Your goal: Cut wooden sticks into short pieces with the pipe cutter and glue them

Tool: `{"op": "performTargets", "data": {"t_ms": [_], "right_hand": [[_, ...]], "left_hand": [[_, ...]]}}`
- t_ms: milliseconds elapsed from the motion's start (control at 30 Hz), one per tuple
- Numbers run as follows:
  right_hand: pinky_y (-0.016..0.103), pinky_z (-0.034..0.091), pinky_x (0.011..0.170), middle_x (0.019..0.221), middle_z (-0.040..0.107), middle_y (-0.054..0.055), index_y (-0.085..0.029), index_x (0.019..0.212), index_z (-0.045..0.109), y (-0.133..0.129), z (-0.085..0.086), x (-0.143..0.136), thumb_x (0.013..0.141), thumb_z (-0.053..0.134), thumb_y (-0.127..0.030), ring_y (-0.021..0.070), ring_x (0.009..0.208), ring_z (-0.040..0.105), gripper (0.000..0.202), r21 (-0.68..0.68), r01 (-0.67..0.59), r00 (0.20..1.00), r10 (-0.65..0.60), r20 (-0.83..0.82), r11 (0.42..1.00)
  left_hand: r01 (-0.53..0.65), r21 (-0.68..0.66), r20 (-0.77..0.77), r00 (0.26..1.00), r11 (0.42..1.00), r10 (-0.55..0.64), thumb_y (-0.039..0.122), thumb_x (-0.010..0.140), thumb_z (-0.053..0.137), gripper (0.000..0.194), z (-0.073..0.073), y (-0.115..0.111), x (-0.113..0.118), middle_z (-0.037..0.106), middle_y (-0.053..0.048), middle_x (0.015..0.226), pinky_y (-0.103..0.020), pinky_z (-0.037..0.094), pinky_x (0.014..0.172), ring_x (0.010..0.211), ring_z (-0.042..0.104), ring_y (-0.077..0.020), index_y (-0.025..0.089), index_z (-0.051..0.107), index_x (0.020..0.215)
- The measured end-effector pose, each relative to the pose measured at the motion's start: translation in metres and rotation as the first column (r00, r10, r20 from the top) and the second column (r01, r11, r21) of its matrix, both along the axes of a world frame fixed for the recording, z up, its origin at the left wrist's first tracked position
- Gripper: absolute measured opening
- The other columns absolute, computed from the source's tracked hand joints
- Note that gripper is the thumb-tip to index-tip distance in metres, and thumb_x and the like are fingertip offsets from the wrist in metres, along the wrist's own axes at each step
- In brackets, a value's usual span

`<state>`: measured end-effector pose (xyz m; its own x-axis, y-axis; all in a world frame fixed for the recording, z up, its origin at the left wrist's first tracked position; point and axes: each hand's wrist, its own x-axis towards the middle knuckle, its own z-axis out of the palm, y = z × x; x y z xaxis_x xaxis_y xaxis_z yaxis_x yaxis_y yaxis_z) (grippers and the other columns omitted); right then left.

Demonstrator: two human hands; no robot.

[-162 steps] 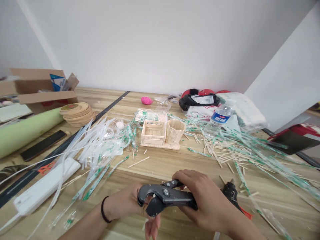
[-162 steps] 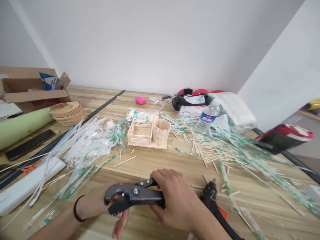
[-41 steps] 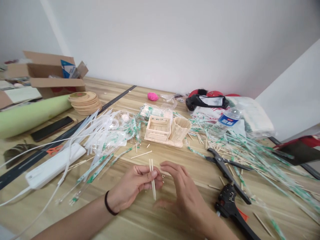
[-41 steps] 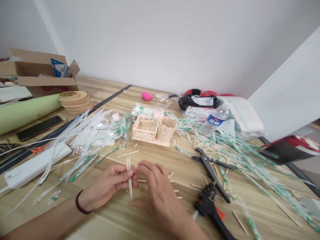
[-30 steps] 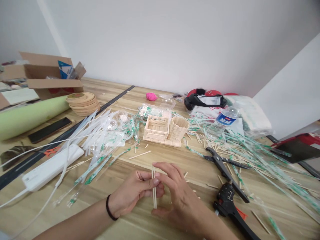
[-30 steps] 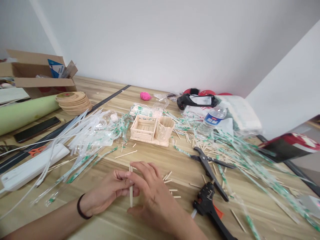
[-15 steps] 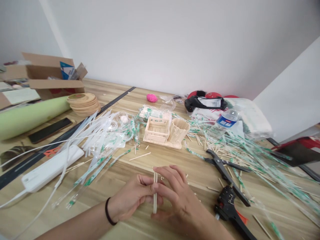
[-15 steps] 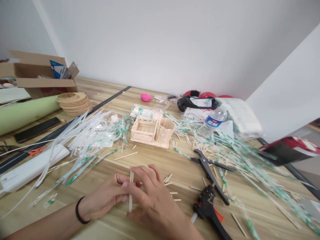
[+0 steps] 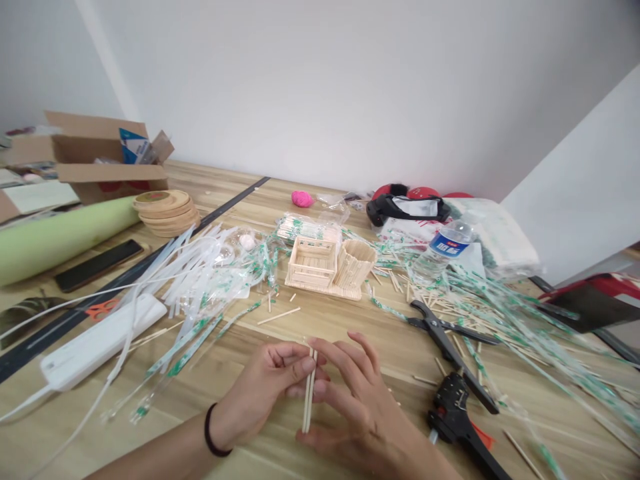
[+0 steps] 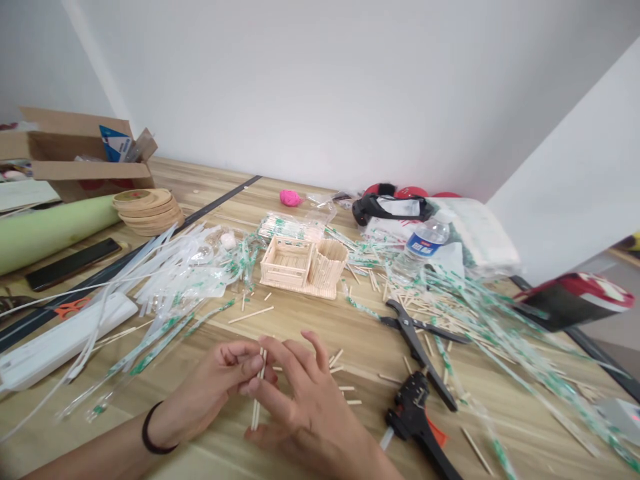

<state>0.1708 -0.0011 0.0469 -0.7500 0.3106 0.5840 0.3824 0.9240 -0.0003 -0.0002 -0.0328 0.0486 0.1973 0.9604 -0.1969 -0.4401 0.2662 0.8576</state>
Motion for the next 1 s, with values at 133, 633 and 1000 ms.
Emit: {"op": "performTargets", "data": {"t_ms": [133, 633, 1000], "right_hand": [[0.048, 0.031, 0.101, 0.127, 0.057, 0.012, -0.028, 0.122, 0.037, 0.000, -0.001, 0.001, 0.078, 0.064, -0.049, 0.0246, 0.116, 0.048, 0.056, -0.025, -0.032, 0.997, 0.030, -0.065, 0.999], [0.052, 0.025, 0.103, 0.135, 0.051, 0.009, -0.034, 0.144, -0.006, -0.002, -0.009, -0.003, 0.073, 0.069, -0.049, 0.0243, 0.125, 0.042, 0.105, -0.141, -0.105, 0.964, 0.066, -0.258, 0.984], [0.056, 0.027, 0.104, 0.128, 0.045, 0.010, -0.036, 0.142, 0.003, -0.002, -0.014, 0.001, 0.075, 0.069, -0.044, 0.0263, 0.116, 0.048, 0.094, -0.131, -0.077, 0.969, 0.043, -0.245, 0.988]], "left_hand": [[0.054, -0.022, 0.050, 0.997, 0.998, -0.053, 0.028, 0.078, 0.069, 0.016, 0.001, -0.001, -0.005, 0.067, -0.002, 0.065, -0.018, 0.043, 0.056, 0.060, 0.057, -0.0092, 0.014, 0.074, 0.074], [0.028, -0.003, -0.040, 0.999, 1.000, -0.028, 0.032, 0.075, 0.072, 0.018, 0.005, -0.005, -0.006, 0.066, -0.003, 0.065, -0.023, 0.045, 0.060, 0.061, 0.059, -0.0121, 0.015, 0.076, 0.073], [-0.077, -0.015, -0.085, 0.993, 0.997, 0.076, 0.032, 0.071, 0.074, 0.019, 0.000, -0.003, -0.003, 0.072, -0.005, 0.081, -0.026, 0.051, 0.066, 0.072, 0.062, -0.0155, 0.020, 0.077, 0.086]]}}
